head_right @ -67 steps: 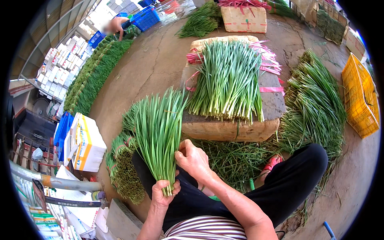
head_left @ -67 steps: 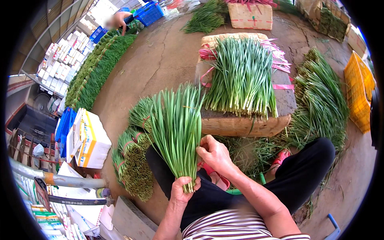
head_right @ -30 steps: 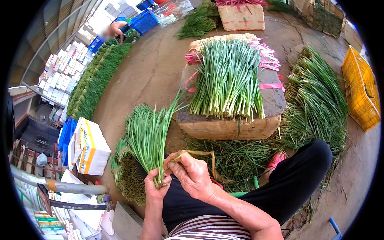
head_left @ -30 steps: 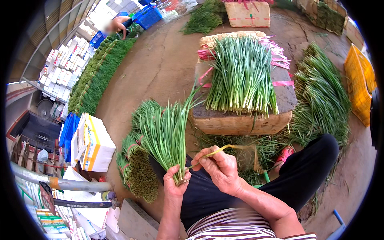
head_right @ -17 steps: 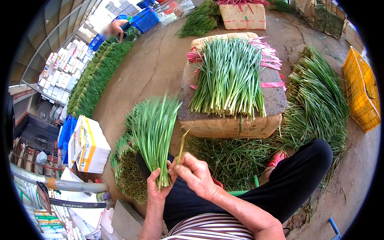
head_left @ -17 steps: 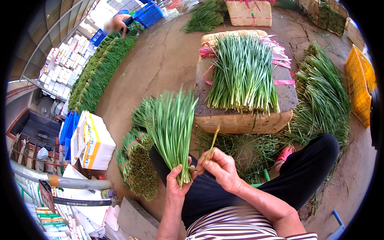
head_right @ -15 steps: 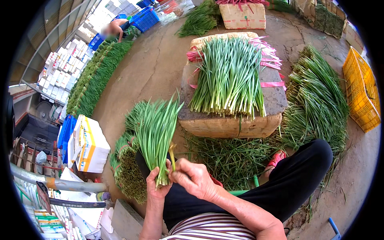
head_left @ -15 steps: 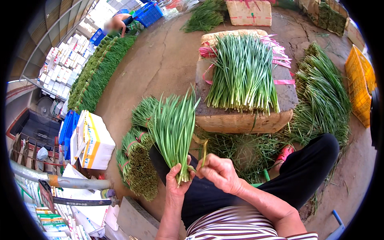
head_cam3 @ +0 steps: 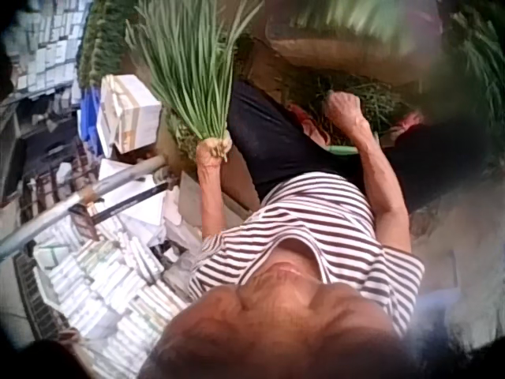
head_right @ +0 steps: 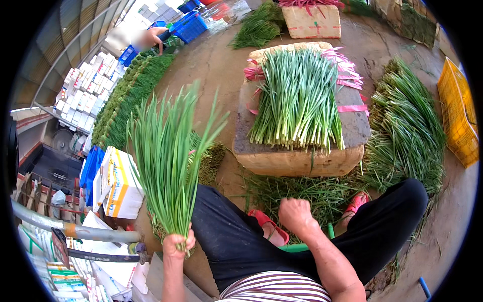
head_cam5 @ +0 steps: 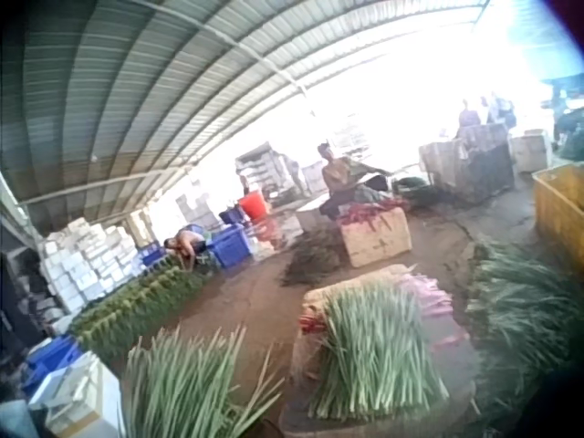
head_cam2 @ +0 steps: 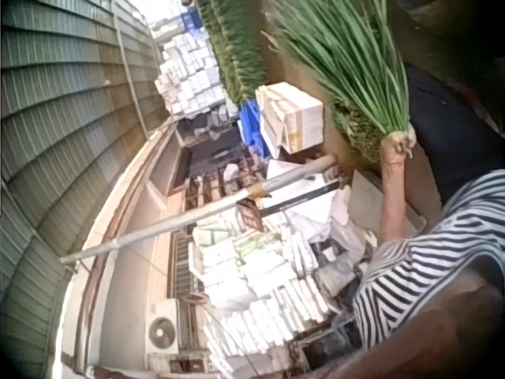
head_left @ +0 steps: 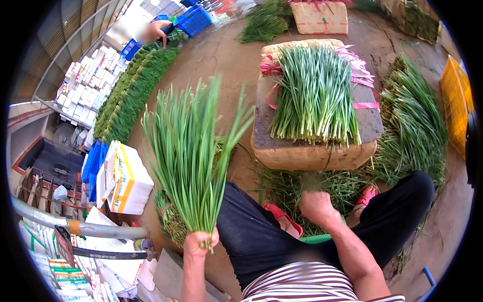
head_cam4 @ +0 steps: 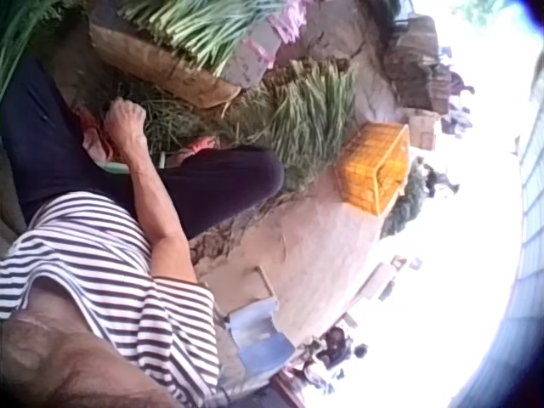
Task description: The person picks up large handfuls of green chives, aligns the roots by hand, and secures them into bundles using pink plastic strips.
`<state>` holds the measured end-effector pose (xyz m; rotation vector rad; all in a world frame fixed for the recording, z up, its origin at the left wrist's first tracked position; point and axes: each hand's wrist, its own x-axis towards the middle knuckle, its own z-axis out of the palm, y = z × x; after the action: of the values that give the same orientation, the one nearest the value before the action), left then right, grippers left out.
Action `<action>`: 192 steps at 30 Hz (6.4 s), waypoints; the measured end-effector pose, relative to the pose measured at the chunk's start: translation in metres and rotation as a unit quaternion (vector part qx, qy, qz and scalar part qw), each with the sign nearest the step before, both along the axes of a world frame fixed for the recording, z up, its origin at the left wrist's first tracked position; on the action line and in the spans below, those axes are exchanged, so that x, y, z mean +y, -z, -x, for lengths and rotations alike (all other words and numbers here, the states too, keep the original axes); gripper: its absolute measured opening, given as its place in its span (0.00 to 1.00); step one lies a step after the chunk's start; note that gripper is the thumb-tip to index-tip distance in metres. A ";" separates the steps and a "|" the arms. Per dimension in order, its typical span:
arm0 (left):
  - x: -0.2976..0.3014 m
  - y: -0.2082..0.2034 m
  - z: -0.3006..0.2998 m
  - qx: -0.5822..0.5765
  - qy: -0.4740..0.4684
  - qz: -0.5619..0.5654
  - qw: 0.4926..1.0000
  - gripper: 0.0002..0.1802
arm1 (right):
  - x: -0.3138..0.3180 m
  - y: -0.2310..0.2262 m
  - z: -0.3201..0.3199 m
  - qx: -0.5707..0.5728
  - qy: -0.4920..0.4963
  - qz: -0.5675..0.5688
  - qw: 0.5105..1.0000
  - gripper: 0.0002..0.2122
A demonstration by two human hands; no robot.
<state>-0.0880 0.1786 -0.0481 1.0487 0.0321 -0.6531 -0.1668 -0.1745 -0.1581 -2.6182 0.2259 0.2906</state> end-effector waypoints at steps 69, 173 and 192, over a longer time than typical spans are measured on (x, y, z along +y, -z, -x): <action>0.061 -0.023 0.073 0.055 0.145 -0.374 0.914 0.21 | -0.004 -0.102 -0.149 -0.310 -0.111 -0.015 0.944 0.06; 0.082 0.036 0.039 -0.608 0.034 -0.633 0.478 0.35 | -0.019 -0.061 0.000 -0.080 0.152 -0.503 0.847 0.05; 0.082 0.038 0.040 -0.621 0.018 -0.626 0.472 0.33 | 0.004 -0.028 -0.028 -0.212 0.106 -0.236 0.943 0.08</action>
<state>-0.1280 0.2608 -0.0864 2.7865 -0.9440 0.4648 -0.1387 -0.1703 -0.1300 -2.0928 0.2495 -0.2660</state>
